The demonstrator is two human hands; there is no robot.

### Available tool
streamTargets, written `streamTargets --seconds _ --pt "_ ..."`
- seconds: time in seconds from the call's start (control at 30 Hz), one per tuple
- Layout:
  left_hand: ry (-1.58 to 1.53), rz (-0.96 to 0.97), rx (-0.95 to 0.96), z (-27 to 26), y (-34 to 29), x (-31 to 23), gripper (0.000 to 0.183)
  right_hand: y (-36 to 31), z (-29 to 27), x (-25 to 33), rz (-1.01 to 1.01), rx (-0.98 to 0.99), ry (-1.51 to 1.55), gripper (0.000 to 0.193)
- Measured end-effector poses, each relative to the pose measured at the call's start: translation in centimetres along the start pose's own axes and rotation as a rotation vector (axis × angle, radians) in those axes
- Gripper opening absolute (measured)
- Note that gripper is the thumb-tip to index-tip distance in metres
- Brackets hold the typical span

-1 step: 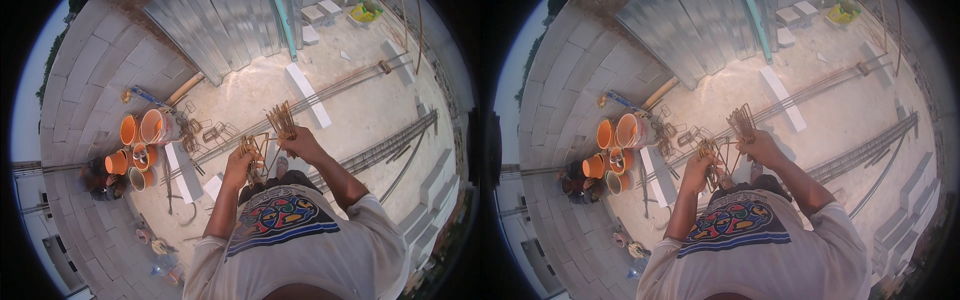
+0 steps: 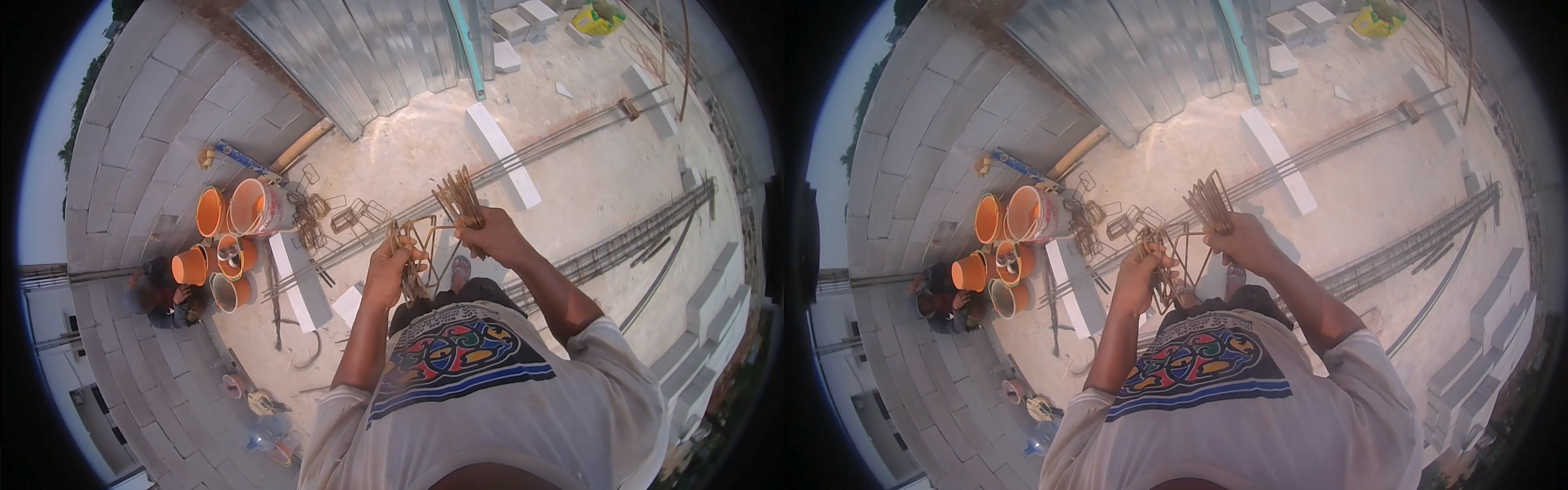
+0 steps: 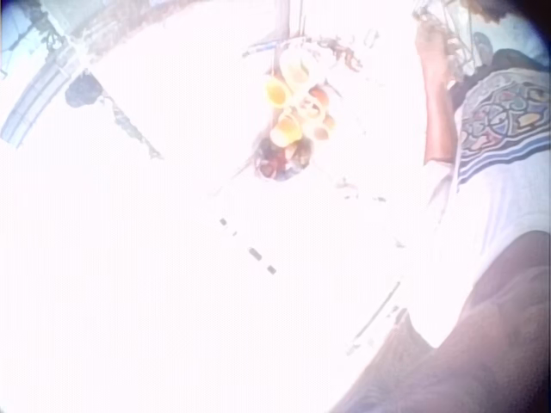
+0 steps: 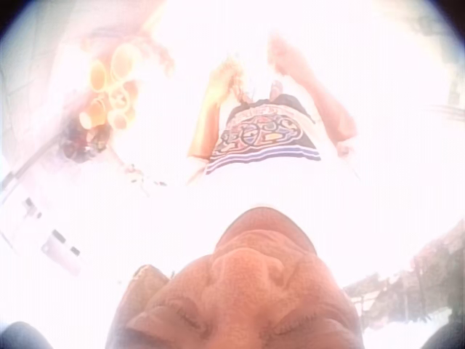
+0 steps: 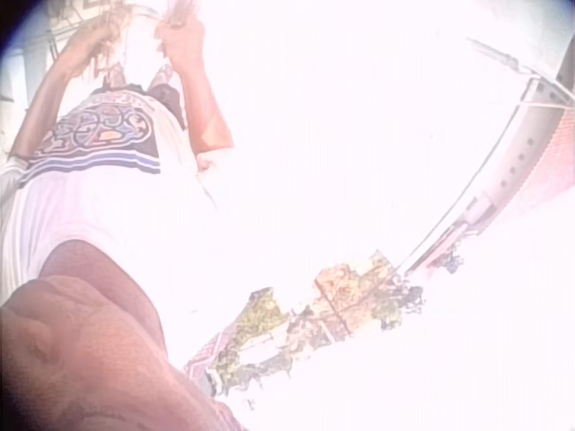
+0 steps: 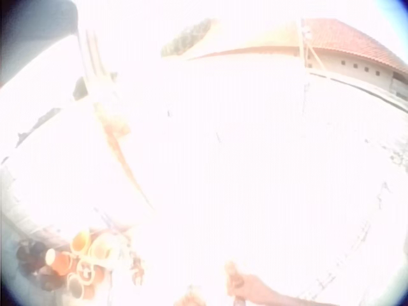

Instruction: The person gathers pre-bent wire stirrups from the floor and slides them onto a set of parallel rebar rods. They repeat this process, stacking the stirrups along the rods to form a rebar cage structure on a construction site.

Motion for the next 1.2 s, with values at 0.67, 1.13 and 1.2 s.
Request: streamTargets --seconds 0.67,1.13,1.2 --pt "-0.196 -0.029 -0.175 -1.4 3.8 -1.1 0.048 -0.8 -1.9 -2.1 -0.004 -0.002 0.332 0.015" --pt "-0.159 -0.047 -0.165 -2.3 5.6 -0.8 0.032 -1.1 0.5 -3.5 0.037 0.150 0.325 0.025" --pt "-0.200 -0.026 -0.154 -2.6 5.3 -0.9 0.029 -0.9 0.6 -3.3 0.044 0.178 0.359 0.026"
Point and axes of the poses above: each hand's wrist, its own y-axis towards the middle knuckle, its own z-axis out of the palm, x = y × z, the point moved 10 cm from there along y, towards the middle knuckle, and after that the axes turned 4 degrees about x, right-handed, at the moved point
